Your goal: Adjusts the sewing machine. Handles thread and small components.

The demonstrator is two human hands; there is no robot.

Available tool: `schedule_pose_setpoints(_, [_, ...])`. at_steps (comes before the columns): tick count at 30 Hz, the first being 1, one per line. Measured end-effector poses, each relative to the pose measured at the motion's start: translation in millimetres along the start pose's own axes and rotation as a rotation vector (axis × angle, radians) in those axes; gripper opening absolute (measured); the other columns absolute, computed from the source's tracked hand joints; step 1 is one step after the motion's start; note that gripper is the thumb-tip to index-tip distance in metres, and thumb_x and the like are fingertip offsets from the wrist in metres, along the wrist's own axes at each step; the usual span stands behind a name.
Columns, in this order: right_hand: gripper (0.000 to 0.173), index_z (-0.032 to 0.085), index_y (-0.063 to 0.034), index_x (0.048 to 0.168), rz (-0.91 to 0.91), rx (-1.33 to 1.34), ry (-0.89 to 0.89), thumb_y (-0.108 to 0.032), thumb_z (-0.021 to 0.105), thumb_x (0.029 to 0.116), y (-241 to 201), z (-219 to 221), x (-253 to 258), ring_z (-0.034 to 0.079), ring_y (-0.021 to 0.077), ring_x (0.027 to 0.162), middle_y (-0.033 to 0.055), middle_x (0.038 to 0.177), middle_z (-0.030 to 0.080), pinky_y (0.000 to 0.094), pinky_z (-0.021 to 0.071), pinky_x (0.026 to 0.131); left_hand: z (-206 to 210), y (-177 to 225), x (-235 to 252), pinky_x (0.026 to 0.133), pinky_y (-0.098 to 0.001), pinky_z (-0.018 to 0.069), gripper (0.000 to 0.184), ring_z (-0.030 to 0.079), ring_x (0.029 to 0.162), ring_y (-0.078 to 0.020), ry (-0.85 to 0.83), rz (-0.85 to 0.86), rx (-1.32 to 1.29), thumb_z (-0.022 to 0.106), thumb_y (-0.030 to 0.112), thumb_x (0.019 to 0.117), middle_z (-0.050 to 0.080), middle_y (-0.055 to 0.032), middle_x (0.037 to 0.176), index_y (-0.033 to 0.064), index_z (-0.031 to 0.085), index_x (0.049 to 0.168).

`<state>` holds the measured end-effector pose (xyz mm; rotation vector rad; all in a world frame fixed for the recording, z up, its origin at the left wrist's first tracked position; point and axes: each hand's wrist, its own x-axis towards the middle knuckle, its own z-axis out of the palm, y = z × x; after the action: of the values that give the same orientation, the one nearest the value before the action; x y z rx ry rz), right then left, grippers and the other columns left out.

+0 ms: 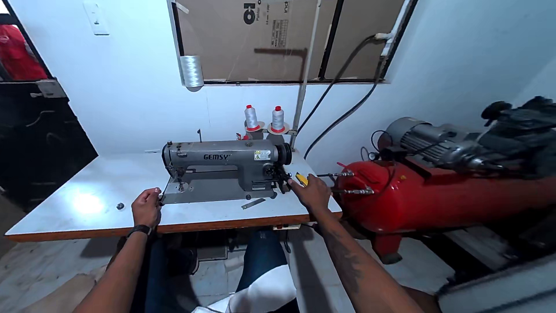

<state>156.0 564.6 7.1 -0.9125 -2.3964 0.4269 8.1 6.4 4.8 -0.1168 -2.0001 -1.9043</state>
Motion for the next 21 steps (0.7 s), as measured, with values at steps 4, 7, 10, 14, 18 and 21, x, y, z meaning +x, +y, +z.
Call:
schedule_pose_setpoints(4, [0.105, 0.06, -0.0149, 0.142, 0.063, 0.025, -0.059, -0.091, 0.06, 0.0703, -13.6, 3.9, 3.3, 0.043, 0.0387, 0.143, 0.0142, 0.144, 0.058, 0.0737, 0.0209, 0.116, -2.7, -1.9, -0.3, 0.049, -0.0289, 0.0432, 0.021, 0.047, 0.049, -0.012, -0.003, 0.008, 0.01, 0.059, 0.024, 0.1055, 0.058, -0.0027, 0.067, 0.0073, 0.071, 0.104])
schedule_pose_setpoints(7, [0.103, 0.063, -0.0149, 0.138, 0.041, 0.013, -0.048, -0.093, 0.057, 0.0712, -9.9, 2.2, 1.8, 0.045, 0.0379, 0.141, 0.0133, 0.141, 0.06, 0.0738, 0.0229, 0.115, -2.6, -2.1, -0.2, 0.049, -0.0302, 0.0436, 0.022, 0.047, 0.05, -0.0124, -0.013, 0.002, -0.002, 0.059, 0.024, 0.1055, 0.057, -0.0029, 0.066, 0.0064, 0.071, 0.106])
schedule_pose_setpoints(10, [0.104, 0.061, -0.015, 0.141, 0.034, -0.001, -0.033, -0.093, 0.056, 0.0718, -9.7, 6.4, 2.0, 0.045, 0.0347, 0.142, 0.0117, 0.143, 0.06, 0.0718, 0.0213, 0.118, -4.2, -7.9, 5.2, 0.047, -0.0293, 0.0418, 0.019, 0.045, 0.048, -0.0123, 0.004, 0.021, -0.047, 0.061, 0.021, 0.1037, 0.056, -0.003, 0.063, 0.0057, 0.072, 0.102])
schedule_pose_setpoints(14, [0.104, 0.061, -0.0128, 0.141, 0.037, 0.024, 0.003, -0.09, 0.061, 0.0709, -11.2, 5.1, -0.3, 0.047, 0.0355, 0.141, 0.0132, 0.143, 0.059, 0.0705, 0.0237, 0.117, -3.0, -4.2, 3.3, 0.048, -0.0301, 0.0435, 0.019, 0.047, 0.049, -0.0133, 0.017, -0.009, -0.051, 0.063, 0.022, 0.1033, 0.057, -0.0046, 0.064, 0.0059, 0.073, 0.103])
schedule_pose_setpoints(18, [0.106, 0.06, -0.0109, 0.141, 0.042, 0.026, 0.002, -0.09, 0.062, 0.0705, -12.4, 3.3, -2.5, 0.045, 0.0369, 0.141, 0.0142, 0.144, 0.058, 0.0703, 0.022, 0.118, -3.4, -3.4, 2.4, 0.047, -0.0293, 0.042, 0.018, 0.045, 0.048, -0.0128, 0.015, -0.017, -0.052, 0.062, 0.022, 0.1041, 0.055, -0.0042, 0.063, 0.0065, 0.072, 0.104])
schedule_pose_setpoints(21, [0.102, 0.067, -0.0116, 0.13, 0.051, -0.008, 0.025, -0.092, 0.061, 0.0683, -12.7, 1.8, -2.6, 0.05, 0.036, 0.137, 0.0153, 0.138, 0.062, 0.068, 0.0272, 0.117, -3.4, -7.6, 4.8, 0.047, -0.0299, 0.0429, 0.019, 0.046, 0.048, -0.0135, 0.012, -0.003, -0.058, 0.062, 0.022, 0.1038, 0.056, -0.0047, 0.063, 0.0062, 0.073, 0.103])
